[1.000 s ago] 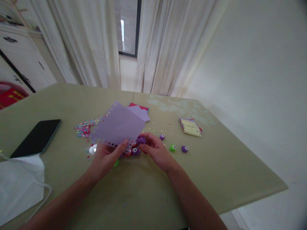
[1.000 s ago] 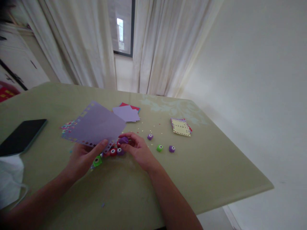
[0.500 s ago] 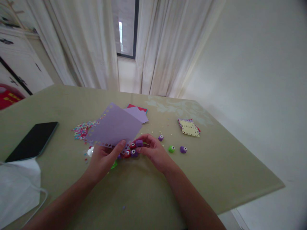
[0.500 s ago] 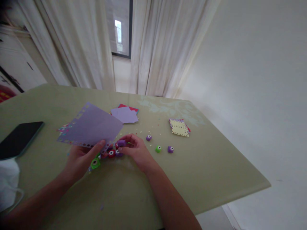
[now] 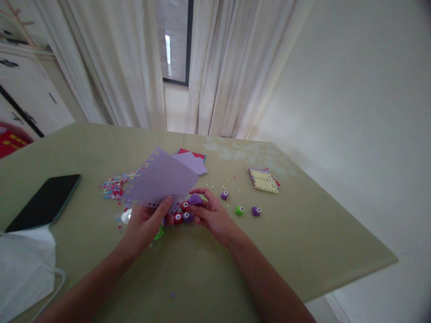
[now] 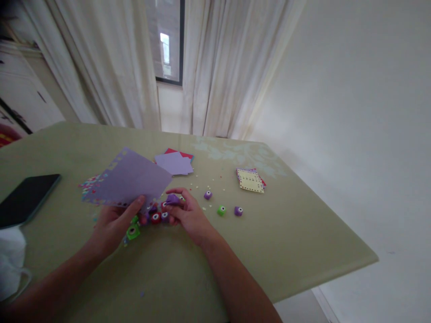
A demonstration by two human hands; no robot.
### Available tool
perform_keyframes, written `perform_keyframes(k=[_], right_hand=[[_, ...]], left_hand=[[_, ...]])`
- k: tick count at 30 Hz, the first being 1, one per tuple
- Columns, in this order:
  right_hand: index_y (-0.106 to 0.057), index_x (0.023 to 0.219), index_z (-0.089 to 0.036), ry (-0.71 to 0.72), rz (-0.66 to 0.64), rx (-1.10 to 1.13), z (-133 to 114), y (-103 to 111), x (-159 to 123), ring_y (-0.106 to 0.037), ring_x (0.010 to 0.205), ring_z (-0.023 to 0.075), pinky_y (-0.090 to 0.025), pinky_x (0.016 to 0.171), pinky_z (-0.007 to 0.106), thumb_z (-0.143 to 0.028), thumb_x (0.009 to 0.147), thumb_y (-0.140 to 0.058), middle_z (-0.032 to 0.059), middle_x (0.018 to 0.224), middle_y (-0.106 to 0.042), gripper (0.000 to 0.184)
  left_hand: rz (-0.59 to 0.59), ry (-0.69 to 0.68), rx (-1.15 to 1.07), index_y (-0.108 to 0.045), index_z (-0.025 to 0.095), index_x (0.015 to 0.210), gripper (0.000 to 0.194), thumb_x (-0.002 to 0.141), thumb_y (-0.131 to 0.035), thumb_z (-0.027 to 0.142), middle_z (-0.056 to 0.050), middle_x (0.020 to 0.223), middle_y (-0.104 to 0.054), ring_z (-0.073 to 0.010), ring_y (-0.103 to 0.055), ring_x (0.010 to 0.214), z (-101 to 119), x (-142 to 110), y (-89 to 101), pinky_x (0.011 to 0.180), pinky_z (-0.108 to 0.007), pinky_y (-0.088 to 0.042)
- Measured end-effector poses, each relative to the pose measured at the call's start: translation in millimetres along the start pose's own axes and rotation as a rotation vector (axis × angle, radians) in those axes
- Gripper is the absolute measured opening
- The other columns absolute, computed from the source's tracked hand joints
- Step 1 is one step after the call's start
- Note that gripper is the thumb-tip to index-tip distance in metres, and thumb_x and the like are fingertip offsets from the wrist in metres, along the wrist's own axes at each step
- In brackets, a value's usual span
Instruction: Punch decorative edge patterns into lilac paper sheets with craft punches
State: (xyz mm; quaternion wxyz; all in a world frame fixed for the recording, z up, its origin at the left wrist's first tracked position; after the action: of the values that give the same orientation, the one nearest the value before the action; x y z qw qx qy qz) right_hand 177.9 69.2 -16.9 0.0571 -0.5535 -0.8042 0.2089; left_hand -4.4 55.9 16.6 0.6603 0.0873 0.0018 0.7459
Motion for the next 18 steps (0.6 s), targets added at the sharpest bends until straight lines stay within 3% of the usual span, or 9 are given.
perform_keyframes(k=[4, 9, 13, 18], right_hand=[[-0.065, 0.114, -0.025, 0.01, 0.031, 0.103, -0.6, -1.4, 0.8, -0.066, 0.077, 0.0136, -0.048, 0.069, 0.024, -0.034, 0.073, -0.095, 0.0007, 0.094, -0.077, 0.052], [-0.061, 0.087, -0.022, 0.035, 0.135, 0.104, 1.3, 5.8, 4.0, -0.058, 0.065, 0.0112, -0.04, 0.06, 0.025, -0.052, 0.077, -0.09, 0.0016, 0.087, -0.076, 0.043], [-0.069, 0.098, -0.022, 0.056, 0.143, 0.021, 0.8, 8.4, 4.4, -0.059, 0.071, 0.0134, -0.042, 0.064, 0.027, -0.049, 0.08, -0.086, 0.0039, 0.097, -0.078, 0.037], [-0.071, 0.116, -0.025, 0.154, 0.098, -0.097, -11.1, 0.7, -1.5, -0.068, 0.093, 0.0186, -0.05, 0.082, 0.032, -0.037, 0.087, -0.079, 0.0055, 0.12, -0.077, 0.032]], left_hand=[[0.031, 0.012, 0.038, -0.067, 0.021, 0.055, 0.037, 0.082, -0.07, 0.047, 0.001, 0.044, -0.062, -0.0143, -0.055, 0.038, -0.4, 1.2, 2.4, 0.038, -0.022, -0.039], [0.037, 0.025, 0.057, -0.067, 0.021, 0.057, 0.038, 0.082, -0.07, 0.05, 0.0, 0.046, -0.064, -0.016, -0.059, 0.043, -0.3, 3.4, 1.7, 0.043, -0.023, -0.044], [0.041, 0.038, 0.065, -0.068, 0.02, 0.061, 0.039, 0.082, -0.07, 0.053, 0.0, 0.047, -0.065, -0.0162, -0.058, 0.043, -5.8, 3.7, 2.9, 0.043, -0.024, -0.043], [0.054, 0.039, 0.059, -0.068, 0.021, 0.062, 0.035, 0.082, -0.07, 0.05, 0.0, 0.048, -0.065, -0.0163, -0.058, 0.043, -4.9, 2.9, 4.0, 0.043, -0.024, -0.043]])
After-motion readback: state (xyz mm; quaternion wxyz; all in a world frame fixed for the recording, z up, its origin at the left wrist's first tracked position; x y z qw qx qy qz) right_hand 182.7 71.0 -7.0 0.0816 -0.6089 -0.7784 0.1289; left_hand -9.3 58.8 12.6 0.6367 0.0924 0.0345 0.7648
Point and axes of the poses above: each hand's wrist, its own x-axis towards the middle knuckle, its own y-axis out of the back of the hand, z = x × y, the point moved 6 cm from there along x, towards the middle knuckle
